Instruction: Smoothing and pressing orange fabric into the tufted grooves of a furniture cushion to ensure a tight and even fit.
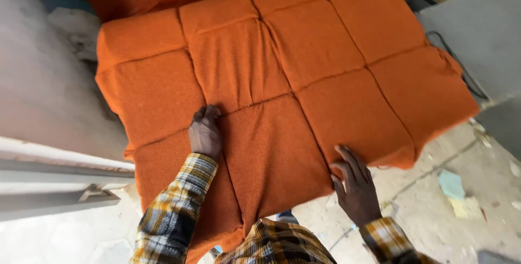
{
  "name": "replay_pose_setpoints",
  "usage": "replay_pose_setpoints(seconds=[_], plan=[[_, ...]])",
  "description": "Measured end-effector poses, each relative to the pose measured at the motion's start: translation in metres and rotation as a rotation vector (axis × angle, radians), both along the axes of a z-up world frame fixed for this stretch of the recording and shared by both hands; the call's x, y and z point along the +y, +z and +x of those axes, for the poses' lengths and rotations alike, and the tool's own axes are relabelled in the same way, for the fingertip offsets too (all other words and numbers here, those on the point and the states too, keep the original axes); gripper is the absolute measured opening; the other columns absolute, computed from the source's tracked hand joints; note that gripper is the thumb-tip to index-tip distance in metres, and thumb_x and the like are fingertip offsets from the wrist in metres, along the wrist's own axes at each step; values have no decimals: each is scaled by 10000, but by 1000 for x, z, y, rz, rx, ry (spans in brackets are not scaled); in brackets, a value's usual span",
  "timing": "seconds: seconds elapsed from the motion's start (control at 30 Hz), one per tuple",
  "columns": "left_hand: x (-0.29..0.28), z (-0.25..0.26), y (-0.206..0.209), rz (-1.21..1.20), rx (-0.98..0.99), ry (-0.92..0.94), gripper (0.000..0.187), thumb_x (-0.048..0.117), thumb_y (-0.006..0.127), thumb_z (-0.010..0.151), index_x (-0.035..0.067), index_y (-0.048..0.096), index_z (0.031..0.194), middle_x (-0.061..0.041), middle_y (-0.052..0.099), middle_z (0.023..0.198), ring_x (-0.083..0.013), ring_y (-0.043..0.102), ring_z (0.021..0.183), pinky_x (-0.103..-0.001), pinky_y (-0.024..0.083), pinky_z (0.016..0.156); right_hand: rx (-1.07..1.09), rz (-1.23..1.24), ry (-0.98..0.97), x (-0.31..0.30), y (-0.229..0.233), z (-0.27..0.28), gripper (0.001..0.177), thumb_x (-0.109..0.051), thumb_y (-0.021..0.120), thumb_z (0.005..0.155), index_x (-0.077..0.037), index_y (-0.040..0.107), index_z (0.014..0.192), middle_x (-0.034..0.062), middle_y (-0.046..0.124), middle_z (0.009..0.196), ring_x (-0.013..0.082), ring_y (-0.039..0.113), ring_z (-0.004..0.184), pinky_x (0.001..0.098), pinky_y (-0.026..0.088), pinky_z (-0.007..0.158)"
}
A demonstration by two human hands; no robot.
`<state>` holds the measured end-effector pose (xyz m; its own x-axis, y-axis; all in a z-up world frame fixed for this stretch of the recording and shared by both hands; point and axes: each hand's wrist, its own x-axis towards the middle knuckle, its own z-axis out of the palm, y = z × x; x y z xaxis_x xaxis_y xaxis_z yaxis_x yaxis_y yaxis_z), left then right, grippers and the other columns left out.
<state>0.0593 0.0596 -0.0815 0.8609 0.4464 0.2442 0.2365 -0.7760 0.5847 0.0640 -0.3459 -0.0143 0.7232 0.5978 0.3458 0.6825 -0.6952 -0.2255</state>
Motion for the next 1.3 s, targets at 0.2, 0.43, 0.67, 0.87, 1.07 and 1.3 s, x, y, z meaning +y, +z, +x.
replay_pose_setpoints(seconds=[0.2,0.43,0.67,0.87,1.07,1.3], plan=[[-13,-16,4,88,-217,-84,346,-65,508,832,50,654,1124,-162,599,1136,-397,568,991,-535,526,720,620,616,-612,-41,-68,-80,393,-320,730,854,-77,608,1138,88,688,1273,234,713,1026,358,602,787],[-75,-78,48,68,-371,-436,277,80,469,1060,-62,602,1257,-243,592,1302,-407,558,1263,-490,431,1132,1248,1010,-679,-19,-123,-51,260,-372,748,894,-160,654,1011,34,649,730,129,643,652,264,438,575],[-108,-121,61,-4,-235,-259,383,230,516,1063,-34,604,1326,-210,570,1433,-392,493,1401,-498,435,1175,1609,1144,-472,-55,-60,-55,203,-209,759,897,-231,558,888,-88,390,645,47,264,440,222,204,414],[-130,-119,44,104,-197,-175,352,188,509,1064,-5,605,1343,-167,576,1458,-380,479,1421,-515,409,1191,1522,1067,-279,-98,-87,-26,241,-250,684,972,-136,578,788,-46,205,592,101,231,507,310,180,511],[-244,-146,54,294,-17,-322,788,298,774,866,160,433,1563,-111,353,1666,-359,285,1565,-575,218,1285,1553,757,-236,-117,-115,-34,399,-370,716,944,-117,522,705,34,459,647,152,356,559,326,299,548],[-273,-122,85,80,-254,-264,289,284,606,1013,45,687,1155,-127,658,1346,-366,579,1268,-530,450,1063,1474,671,-203,-111,-105,-28,354,-329,817,840,-73,614,703,27,495,629,143,392,582,305,292,558]])
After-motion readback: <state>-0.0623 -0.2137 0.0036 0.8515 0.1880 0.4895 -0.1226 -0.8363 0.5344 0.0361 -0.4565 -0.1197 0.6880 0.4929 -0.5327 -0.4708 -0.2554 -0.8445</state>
